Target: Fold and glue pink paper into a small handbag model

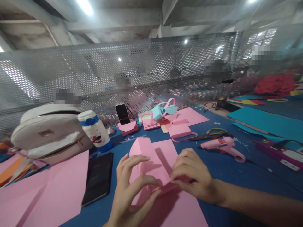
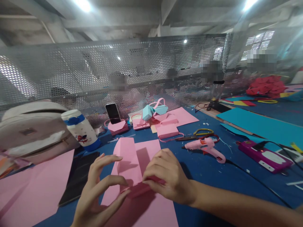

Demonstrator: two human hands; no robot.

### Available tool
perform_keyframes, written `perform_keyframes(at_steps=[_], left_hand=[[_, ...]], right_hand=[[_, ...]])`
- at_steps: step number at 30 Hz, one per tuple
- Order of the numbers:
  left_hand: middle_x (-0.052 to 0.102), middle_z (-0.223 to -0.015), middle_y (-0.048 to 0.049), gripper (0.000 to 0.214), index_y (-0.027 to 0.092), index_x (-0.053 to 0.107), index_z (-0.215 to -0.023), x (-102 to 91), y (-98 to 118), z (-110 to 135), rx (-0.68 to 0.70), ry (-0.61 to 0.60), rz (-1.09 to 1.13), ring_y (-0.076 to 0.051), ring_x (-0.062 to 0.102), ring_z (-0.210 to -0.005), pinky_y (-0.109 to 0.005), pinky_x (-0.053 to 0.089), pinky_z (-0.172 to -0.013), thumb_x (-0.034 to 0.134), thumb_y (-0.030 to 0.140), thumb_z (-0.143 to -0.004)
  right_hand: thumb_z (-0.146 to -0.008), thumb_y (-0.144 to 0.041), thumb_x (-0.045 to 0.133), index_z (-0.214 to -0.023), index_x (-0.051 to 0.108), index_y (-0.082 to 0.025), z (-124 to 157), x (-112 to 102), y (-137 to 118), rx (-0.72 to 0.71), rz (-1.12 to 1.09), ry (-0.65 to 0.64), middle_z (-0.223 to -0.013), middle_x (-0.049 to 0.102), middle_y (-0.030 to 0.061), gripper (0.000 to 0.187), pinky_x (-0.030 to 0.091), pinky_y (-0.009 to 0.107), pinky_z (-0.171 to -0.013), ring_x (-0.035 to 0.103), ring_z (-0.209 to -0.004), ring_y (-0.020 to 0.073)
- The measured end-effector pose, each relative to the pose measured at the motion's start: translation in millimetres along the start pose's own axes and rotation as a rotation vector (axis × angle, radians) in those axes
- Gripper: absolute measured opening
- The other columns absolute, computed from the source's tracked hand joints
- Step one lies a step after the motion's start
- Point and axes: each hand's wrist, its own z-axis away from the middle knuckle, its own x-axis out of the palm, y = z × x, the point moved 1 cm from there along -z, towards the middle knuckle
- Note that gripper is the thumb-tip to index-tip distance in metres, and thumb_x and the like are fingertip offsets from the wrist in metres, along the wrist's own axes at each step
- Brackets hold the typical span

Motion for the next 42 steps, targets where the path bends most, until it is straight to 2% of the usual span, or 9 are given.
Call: perform_keyframes(at_steps=[11, 17, 24, 33, 42], left_hand=[[0.051, -0.126, -0.0052, 0.021, 0.026, 0.063, -0.09, -2.5, 1.5, -2.0, 0.027, 0.017, 0.02, -0.024, 0.047, -0.122, -0.051, 0.018, -0.115, 0.058, 0.007, -0.085], [0.049, -0.127, -0.0056, 0.023, 0.026, 0.063, -0.093, -0.5, 0.8, -1.3, 0.07, -0.019, 0.018, -0.024, 0.044, -0.123, -0.049, 0.016, -0.116, 0.059, 0.005, -0.084], [0.047, -0.128, -0.0053, 0.022, 0.026, 0.062, -0.093, -1.0, 0.1, -1.5, 0.049, -0.017, 0.014, -0.022, 0.043, -0.124, -0.047, 0.013, -0.117, 0.059, 0.005, -0.085], [0.048, -0.126, -0.0059, 0.024, 0.025, 0.06, -0.096, -3.7, 1.3, -2.1, 0.065, -0.01, 0.022, -0.023, 0.044, -0.123, -0.049, 0.016, -0.116, 0.054, 0.004, -0.086], [0.046, -0.128, -0.0054, 0.023, 0.027, 0.06, -0.099, 2.2, -0.5, 0.0, 0.037, -0.06, 0.024, -0.023, 0.042, -0.124, -0.047, 0.014, -0.116, 0.058, 0.009, -0.086]], right_hand=[[-0.095, -0.021, 0.058, -0.088, 0.063, -0.019, 0.2, 0.8, -0.1, -0.007, -0.034, 0.014, -0.077, 0.067, 0.0011, 0.009, 0.037, 0.034, -0.075, 0.053, -0.077, 0.0176], [-0.095, -0.021, 0.058, -0.09, 0.064, -0.019, 0.2, 0.9, -0.1, -0.012, -0.031, 0.019, -0.077, 0.068, 0.0011, 0.008, 0.037, 0.034, -0.075, 0.053, -0.077, 0.0179], [-0.096, -0.021, 0.057, -0.088, 0.063, -0.018, 0.1, 0.6, -0.1, -0.005, -0.036, 0.014, -0.077, 0.067, 0.0013, 0.01, 0.036, 0.034, -0.076, 0.052, -0.078, 0.0173], [-0.094, -0.018, 0.059, -0.089, 0.064, -0.018, 1.4, 1.5, 0.9, -0.006, -0.049, 0.014, -0.078, 0.067, 0.0015, 0.007, 0.036, 0.035, -0.077, 0.052, -0.078, 0.0176], [-0.094, -0.019, 0.059, -0.088, 0.064, -0.018, 1.2, 1.1, -0.1, -0.006, -0.039, 0.009, -0.077, 0.067, 0.0018, 0.008, 0.036, 0.034, -0.076, 0.053, -0.078, 0.0175]])
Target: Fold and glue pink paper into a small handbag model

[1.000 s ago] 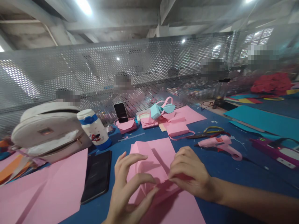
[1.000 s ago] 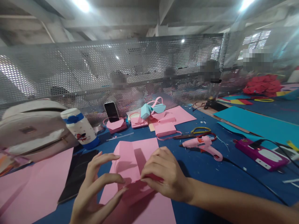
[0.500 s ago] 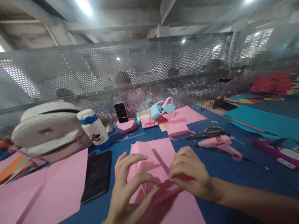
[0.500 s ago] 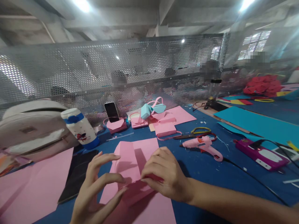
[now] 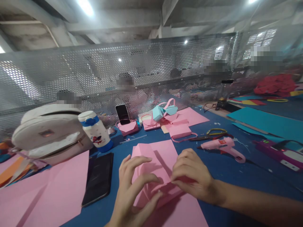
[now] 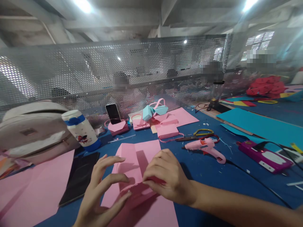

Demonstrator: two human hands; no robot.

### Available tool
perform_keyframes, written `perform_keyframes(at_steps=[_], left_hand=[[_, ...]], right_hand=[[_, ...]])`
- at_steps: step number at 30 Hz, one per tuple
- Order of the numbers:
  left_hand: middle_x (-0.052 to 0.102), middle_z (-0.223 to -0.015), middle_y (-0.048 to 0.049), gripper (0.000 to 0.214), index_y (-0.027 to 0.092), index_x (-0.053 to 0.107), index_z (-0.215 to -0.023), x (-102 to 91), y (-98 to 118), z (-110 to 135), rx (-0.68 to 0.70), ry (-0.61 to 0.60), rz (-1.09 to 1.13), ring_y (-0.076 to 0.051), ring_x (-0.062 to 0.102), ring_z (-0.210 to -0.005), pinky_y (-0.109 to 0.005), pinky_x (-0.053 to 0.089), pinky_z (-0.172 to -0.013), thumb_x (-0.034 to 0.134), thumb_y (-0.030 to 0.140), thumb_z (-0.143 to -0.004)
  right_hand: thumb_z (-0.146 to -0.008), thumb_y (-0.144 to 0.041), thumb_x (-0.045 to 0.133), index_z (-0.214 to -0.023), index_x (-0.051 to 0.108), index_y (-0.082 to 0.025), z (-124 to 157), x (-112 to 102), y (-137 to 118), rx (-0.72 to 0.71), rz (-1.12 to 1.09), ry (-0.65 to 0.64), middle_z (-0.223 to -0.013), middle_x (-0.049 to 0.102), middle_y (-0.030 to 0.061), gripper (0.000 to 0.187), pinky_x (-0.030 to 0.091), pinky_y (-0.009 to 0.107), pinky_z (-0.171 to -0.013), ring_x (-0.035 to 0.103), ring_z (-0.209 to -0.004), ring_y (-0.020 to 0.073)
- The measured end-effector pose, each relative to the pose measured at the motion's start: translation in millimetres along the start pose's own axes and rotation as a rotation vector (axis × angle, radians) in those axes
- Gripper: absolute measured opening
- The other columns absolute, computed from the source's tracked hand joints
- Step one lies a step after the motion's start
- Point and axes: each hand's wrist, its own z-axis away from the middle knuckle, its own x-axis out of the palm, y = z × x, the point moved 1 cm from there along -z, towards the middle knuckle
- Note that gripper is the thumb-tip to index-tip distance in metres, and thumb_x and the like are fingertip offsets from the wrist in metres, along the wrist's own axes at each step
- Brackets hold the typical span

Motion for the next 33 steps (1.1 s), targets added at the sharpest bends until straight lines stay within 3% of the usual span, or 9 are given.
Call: perform_keyframes(at_steps=[9, 15, 27, 33], left_hand=[[0.047, -0.127, -0.0046, 0.026, 0.027, 0.059, -0.1, -6.0, 1.0, -2.2, 0.003, 0.037, 0.017, -0.022, 0.043, -0.124, -0.046, 0.015, -0.116, 0.05, 0.006, -0.087], [0.046, -0.127, -0.0058, 0.022, 0.026, 0.057, -0.103, -0.5, 0.6, -0.6, -0.004, -0.016, 0.01, -0.022, 0.04, -0.125, -0.044, 0.014, -0.116, 0.056, 0.011, -0.087], [0.05, -0.126, -0.0047, 0.022, 0.027, 0.058, -0.102, -0.4, -2.1, 2.2, -0.036, -0.014, 0.039, -0.022, 0.043, -0.124, -0.044, 0.015, -0.116, 0.05, 0.011, -0.089], [0.053, -0.125, -0.0044, 0.026, 0.027, 0.059, -0.098, -6.5, -1.0, -0.9, -0.06, 0.042, 0.046, -0.022, 0.046, -0.122, -0.047, 0.018, -0.115, 0.046, 0.007, -0.091]], right_hand=[[-0.094, -0.019, 0.059, -0.088, 0.064, -0.018, -0.4, 0.4, 0.5, 0.001, 0.0, 0.01, -0.077, 0.067, 0.0013, 0.007, 0.036, 0.034, -0.076, 0.052, -0.077, 0.0174], [-0.094, -0.02, 0.059, -0.088, 0.063, -0.018, 0.0, 0.3, 0.9, 0.0, -0.01, 0.011, -0.077, 0.067, 0.0012, 0.008, 0.036, 0.035, -0.076, 0.052, -0.077, 0.0173], [-0.091, -0.015, 0.062, -0.089, 0.063, -0.018, 1.7, 0.5, 1.7, 0.004, -0.011, 0.001, -0.079, 0.068, 0.0011, 0.004, 0.037, 0.035, -0.077, 0.052, -0.078, 0.0174], [-0.094, -0.019, 0.059, -0.087, 0.064, -0.018, -0.6, -0.5, 0.2, 0.004, 0.01, 0.0, -0.077, 0.068, 0.001, 0.008, 0.037, 0.035, -0.076, 0.052, -0.077, 0.0172]])
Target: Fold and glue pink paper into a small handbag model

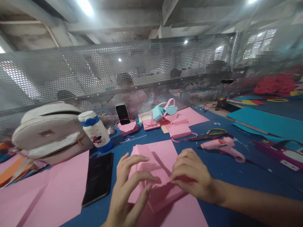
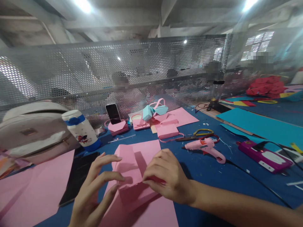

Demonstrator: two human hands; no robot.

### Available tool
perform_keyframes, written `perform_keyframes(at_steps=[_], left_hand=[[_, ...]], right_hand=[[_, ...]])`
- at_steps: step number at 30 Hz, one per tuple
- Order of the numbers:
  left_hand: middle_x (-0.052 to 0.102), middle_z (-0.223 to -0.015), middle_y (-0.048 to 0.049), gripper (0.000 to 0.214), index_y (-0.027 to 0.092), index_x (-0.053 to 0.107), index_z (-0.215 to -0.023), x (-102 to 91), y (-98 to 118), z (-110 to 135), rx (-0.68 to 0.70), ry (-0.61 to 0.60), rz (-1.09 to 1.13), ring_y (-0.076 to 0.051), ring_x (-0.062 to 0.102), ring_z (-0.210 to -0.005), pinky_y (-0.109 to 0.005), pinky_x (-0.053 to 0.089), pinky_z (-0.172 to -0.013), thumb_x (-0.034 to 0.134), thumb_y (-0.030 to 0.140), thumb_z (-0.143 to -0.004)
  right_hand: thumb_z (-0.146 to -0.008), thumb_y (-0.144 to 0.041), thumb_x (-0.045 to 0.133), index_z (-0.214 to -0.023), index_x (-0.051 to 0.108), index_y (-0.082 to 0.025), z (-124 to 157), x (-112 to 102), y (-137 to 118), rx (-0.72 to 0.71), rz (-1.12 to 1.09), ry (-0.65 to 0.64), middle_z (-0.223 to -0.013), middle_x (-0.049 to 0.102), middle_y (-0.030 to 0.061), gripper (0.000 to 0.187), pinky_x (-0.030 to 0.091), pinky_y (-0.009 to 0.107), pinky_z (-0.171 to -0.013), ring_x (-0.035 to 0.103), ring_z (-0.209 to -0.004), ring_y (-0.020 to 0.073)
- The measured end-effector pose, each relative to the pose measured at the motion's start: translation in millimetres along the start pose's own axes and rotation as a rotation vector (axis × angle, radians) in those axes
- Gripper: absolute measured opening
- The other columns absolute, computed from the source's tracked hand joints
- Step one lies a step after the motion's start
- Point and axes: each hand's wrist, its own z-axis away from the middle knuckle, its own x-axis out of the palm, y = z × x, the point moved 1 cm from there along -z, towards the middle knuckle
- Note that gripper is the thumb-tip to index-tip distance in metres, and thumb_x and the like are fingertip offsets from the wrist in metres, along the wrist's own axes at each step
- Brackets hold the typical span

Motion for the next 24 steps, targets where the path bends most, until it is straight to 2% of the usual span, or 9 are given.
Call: perform_keyframes(at_steps=[4, 8, 18, 24], left_hand=[[0.053, -0.124, -0.005, 0.019, 0.027, 0.06, -0.099, -0.4, -1.3, 0.1, 0.026, -0.013, 0.007, -0.023, 0.046, -0.121, -0.047, 0.018, -0.116, 0.053, 0.013, -0.09], [0.055, -0.124, -0.0051, 0.016, 0.027, 0.062, -0.099, 4.5, -1.6, 2.2, 0.072, -0.049, -0.013, -0.024, 0.048, -0.12, -0.046, 0.017, -0.116, 0.061, 0.017, -0.086], [0.056, -0.119, -0.0053, 0.028, 0.025, 0.06, -0.099, 0.6, -1.0, 0.4, 0.066, -0.014, 0.015, -0.021, 0.047, -0.121, -0.045, 0.017, -0.116, 0.046, 0.005, -0.087], [0.06, -0.116, -0.0061, 0.018, 0.025, 0.059, -0.097, 3.2, -1.3, 2.6, 0.071, -0.008, -0.016, -0.024, 0.052, -0.116, -0.048, 0.02, -0.115, 0.055, 0.012, -0.086]], right_hand=[[-0.096, -0.022, 0.056, -0.087, 0.064, -0.019, -0.4, 0.0, -0.2, 0.002, -0.002, -0.002, -0.077, 0.068, 0.0014, 0.013, 0.037, 0.035, -0.075, 0.052, -0.077, 0.0175], [-0.094, -0.019, 0.059, -0.089, 0.064, -0.019, 1.0, 0.6, 0.8, -0.004, -0.004, 0.004, -0.077, 0.068, 0.0009, 0.007, 0.036, 0.035, -0.076, 0.052, -0.078, 0.0173], [-0.097, -0.022, 0.056, -0.086, 0.064, -0.019, -1.7, -0.9, -1.1, -0.007, 0.021, -0.002, -0.076, 0.068, 0.0011, 0.014, 0.037, 0.034, -0.075, 0.053, -0.077, 0.0171], [-0.097, -0.024, 0.055, -0.087, 0.064, -0.02, -1.2, -0.7, -0.5, -0.004, 0.025, -0.002, -0.075, 0.067, 0.001, 0.014, 0.037, 0.034, -0.075, 0.054, -0.076, 0.0174]])
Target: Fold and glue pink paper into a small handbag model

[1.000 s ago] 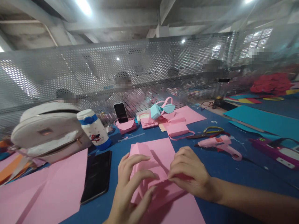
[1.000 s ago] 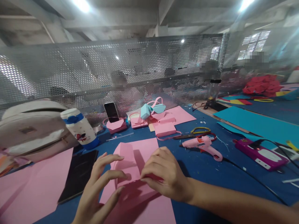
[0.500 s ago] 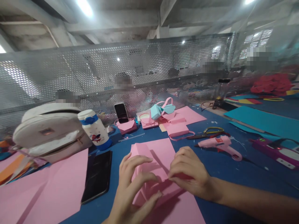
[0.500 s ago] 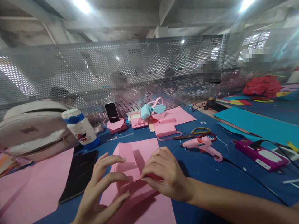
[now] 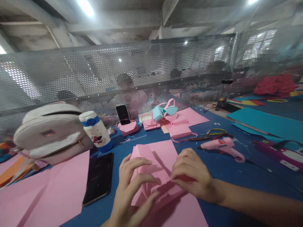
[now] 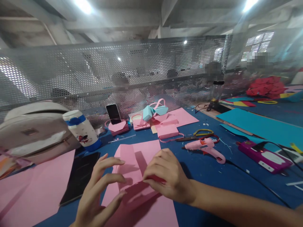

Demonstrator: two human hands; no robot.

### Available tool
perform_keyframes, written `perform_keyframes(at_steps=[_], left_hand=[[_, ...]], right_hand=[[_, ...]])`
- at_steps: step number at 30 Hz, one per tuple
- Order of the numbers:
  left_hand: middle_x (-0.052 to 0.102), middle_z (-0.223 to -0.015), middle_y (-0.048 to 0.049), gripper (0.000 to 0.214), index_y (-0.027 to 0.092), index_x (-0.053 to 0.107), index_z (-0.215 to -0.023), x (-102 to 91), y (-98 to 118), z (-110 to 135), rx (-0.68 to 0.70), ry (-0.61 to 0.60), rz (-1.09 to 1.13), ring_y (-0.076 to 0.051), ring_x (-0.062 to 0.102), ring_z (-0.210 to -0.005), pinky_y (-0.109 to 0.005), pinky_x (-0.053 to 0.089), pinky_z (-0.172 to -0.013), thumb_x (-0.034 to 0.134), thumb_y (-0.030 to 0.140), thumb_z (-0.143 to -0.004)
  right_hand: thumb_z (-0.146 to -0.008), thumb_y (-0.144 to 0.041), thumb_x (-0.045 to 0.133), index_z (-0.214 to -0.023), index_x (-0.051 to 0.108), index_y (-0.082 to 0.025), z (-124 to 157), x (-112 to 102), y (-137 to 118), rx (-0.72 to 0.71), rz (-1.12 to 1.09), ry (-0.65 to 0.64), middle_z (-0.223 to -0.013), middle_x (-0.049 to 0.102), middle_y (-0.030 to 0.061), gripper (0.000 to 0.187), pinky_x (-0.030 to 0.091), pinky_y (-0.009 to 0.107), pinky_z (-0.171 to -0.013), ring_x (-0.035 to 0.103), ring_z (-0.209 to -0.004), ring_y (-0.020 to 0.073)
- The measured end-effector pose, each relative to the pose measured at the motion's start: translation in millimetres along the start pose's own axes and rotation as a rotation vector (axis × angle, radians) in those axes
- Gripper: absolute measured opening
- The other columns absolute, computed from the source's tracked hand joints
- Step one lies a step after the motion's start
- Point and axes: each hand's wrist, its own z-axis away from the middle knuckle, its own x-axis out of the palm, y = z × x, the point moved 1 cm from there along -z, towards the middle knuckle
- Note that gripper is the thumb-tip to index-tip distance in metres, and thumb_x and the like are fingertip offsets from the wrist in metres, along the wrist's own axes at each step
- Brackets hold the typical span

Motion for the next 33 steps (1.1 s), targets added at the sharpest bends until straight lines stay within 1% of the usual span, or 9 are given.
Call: perform_keyframes(at_steps=[3, 6, 9, 13, 18, 22, 28, 33], left_hand=[[0.062, -0.112, -0.006, 0.017, 0.025, 0.059, -0.094, 2.7, -0.4, 1.9, -0.004, 0.005, -0.016, -0.023, 0.053, -0.113, -0.049, 0.022, -0.114, 0.055, 0.01, -0.086], [0.061, -0.112, -0.0062, 0.018, 0.025, 0.058, -0.092, 2.6, -1.2, 2.2, 0.003, 0.013, -0.02, -0.023, 0.052, -0.114, -0.051, 0.021, -0.114, 0.054, 0.008, -0.087], [0.059, -0.112, -0.0061, 0.021, 0.024, 0.059, -0.092, 0.3, -1.8, 1.0, 0.024, 0.018, -0.016, -0.022, 0.05, -0.116, -0.05, 0.019, -0.116, 0.051, 0.005, -0.086], [0.061, -0.111, -0.0048, 0.023, 0.025, 0.06, -0.092, -1.6, -1.1, -0.4, 0.008, 0.027, -0.031, -0.022, 0.052, -0.114, -0.048, 0.02, -0.116, 0.05, 0.005, -0.087], [0.063, -0.11, -0.0053, 0.017, 0.025, 0.061, -0.09, -0.3, 1.5, 0.0, 0.006, 0.026, -0.061, -0.023, 0.055, -0.11, -0.051, 0.023, -0.114, 0.054, 0.01, -0.086], [0.061, -0.109, -0.0047, 0.02, 0.026, 0.064, -0.086, -0.3, 2.7, -0.6, 0.039, 0.044, -0.06, -0.022, 0.055, -0.108, -0.052, 0.024, -0.114, 0.057, 0.007, -0.085], [0.06, -0.113, -0.0052, 0.02, 0.028, 0.068, -0.091, -1.2, 2.1, -1.3, 0.03, 0.036, -0.073, -0.025, 0.052, -0.111, -0.054, 0.024, -0.111, 0.06, 0.01, -0.086], [0.06, -0.114, -0.0049, 0.022, 0.028, 0.068, -0.092, -3.0, 2.6, -2.1, 0.056, 0.038, -0.076, -0.025, 0.051, -0.11, -0.055, 0.024, -0.109, 0.062, 0.008, -0.085]], right_hand=[[-0.097, -0.025, 0.055, -0.086, 0.064, -0.019, 0.0, -0.1, 0.0, -0.001, 0.002, -0.003, -0.075, 0.067, 0.0009, 0.015, 0.037, 0.034, -0.076, 0.054, -0.077, 0.0173], [-0.097, -0.024, 0.055, -0.086, 0.064, -0.02, -0.6, -0.5, -0.6, 0.003, 0.008, -0.005, -0.075, 0.067, 0.0007, 0.015, 0.038, 0.034, -0.076, 0.054, -0.077, 0.0169], [-0.096, -0.023, 0.056, -0.086, 0.064, -0.02, -1.2, -0.6, -0.9, 0.001, 0.003, 0.007, -0.075, 0.067, 0.0006, 0.013, 0.037, 0.034, -0.075, 0.054, -0.076, 0.0171], [-0.097, -0.024, 0.055, -0.086, 0.064, -0.019, -1.3, -0.4, -0.9, 0.002, -0.001, 0.002, -0.075, 0.067, 0.0008, 0.015, 0.037, 0.034, -0.075, 0.053, -0.076, 0.0171], [-0.098, -0.025, 0.054, -0.086, 0.064, -0.02, -1.1, -1.1, -1.1, 0.004, 0.01, -0.012, -0.075, 0.068, 0.001, 0.016, 0.038, 0.034, -0.075, 0.055, -0.076, 0.0171], [-0.097, -0.024, 0.056, -0.086, 0.064, -0.019, -0.8, -0.9, -0.8, -0.002, 0.015, -0.007, -0.075, 0.068, 0.0008, 0.014, 0.038, 0.034, -0.075, 0.055, -0.077, 0.0169], [-0.097, -0.024, 0.056, -0.087, 0.065, -0.019, -0.6, -0.3, -0.7, -0.002, -0.006, -0.003, -0.075, 0.068, 0.0009, 0.014, 0.037, 0.034, -0.075, 0.054, -0.076, 0.0172], [-0.096, -0.023, 0.057, -0.086, 0.064, -0.019, -0.4, -0.5, -0.8, -0.004, -0.011, 0.006, -0.075, 0.068, 0.0009, 0.013, 0.037, 0.034, -0.075, 0.054, -0.076, 0.0174]])
